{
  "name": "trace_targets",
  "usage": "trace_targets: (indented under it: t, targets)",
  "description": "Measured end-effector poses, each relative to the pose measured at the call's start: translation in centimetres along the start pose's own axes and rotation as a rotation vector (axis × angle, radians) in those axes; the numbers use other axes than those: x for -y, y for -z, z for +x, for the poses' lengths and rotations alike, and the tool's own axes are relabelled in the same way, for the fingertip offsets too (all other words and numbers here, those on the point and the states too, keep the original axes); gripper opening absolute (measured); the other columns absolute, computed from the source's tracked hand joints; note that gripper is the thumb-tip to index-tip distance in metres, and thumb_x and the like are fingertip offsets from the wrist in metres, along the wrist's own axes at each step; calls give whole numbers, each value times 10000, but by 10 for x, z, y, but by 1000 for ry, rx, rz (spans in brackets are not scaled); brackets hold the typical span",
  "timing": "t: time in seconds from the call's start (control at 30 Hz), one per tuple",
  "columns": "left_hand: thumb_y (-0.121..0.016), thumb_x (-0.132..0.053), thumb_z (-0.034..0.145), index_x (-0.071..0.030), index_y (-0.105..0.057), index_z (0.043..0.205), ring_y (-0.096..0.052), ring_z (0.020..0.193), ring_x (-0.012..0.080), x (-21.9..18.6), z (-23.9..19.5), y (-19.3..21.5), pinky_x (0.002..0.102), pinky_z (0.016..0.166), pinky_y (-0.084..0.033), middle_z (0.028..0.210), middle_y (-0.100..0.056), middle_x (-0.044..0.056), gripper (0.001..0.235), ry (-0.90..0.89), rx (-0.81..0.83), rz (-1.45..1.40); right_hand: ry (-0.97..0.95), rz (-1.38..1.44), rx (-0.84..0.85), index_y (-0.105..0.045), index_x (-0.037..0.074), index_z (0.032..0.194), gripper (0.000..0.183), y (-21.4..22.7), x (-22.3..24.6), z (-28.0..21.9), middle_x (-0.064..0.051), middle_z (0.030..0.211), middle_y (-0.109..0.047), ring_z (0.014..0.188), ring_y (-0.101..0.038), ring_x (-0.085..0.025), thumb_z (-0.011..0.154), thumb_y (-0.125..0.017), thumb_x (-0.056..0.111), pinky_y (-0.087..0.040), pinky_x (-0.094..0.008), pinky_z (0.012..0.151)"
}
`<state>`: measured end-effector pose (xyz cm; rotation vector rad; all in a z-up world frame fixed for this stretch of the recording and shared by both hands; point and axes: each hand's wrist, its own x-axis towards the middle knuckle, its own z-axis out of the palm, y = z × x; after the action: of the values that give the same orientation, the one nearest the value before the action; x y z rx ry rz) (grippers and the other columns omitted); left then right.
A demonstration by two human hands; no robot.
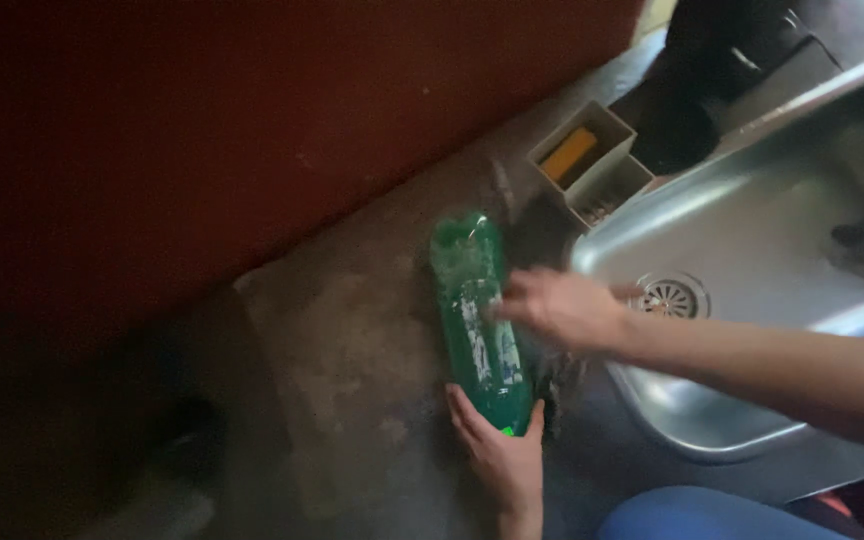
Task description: Washing a green plastic bottle in a sink using a sponge and water
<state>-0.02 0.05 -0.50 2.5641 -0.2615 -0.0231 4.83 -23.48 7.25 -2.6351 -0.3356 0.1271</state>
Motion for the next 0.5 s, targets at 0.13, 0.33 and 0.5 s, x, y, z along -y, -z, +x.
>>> trace_targets:
  t: [0.13, 0.33, 0.5]
  targets:
    - [-905, -607, 646, -10, -272, 1573, -411, 1441, 420, 5, -1, 2, 477, 1130, -382, 1592, -374, 231, 1271, -59, -54, 67, 66, 17, 87, -600, 257, 1337, 455, -8, 24, -14, -151, 1102, -588, 894, -601, -361, 919, -591, 75, -577, -487, 480]
    - [-973, -475, 639, -1, -270, 1567, -357, 1478, 410, -5, -3, 4, 478, 1147, -374, 1617, -332, 225, 1258, -47, -21, 32, -146, 107, -59, -608, 271, 1381, 405, 6, -12, -2, -143, 1138, -609, 954, -617, -358, 989, -536, 199, -564, -493, 559]
    - [-878, -580, 701, -33, -231, 1592, -345, 1484, 399, -3, -6, 1, 475, 1108, -414, 1638, -305, 182, 1229, -5, 21, 70, 115, 73, 18, -577, 234, 1383, 522, -17, 13, -18, -150, 1113, -572, 917, -616, -359, 890, -603, 68, -576, -477, 517]
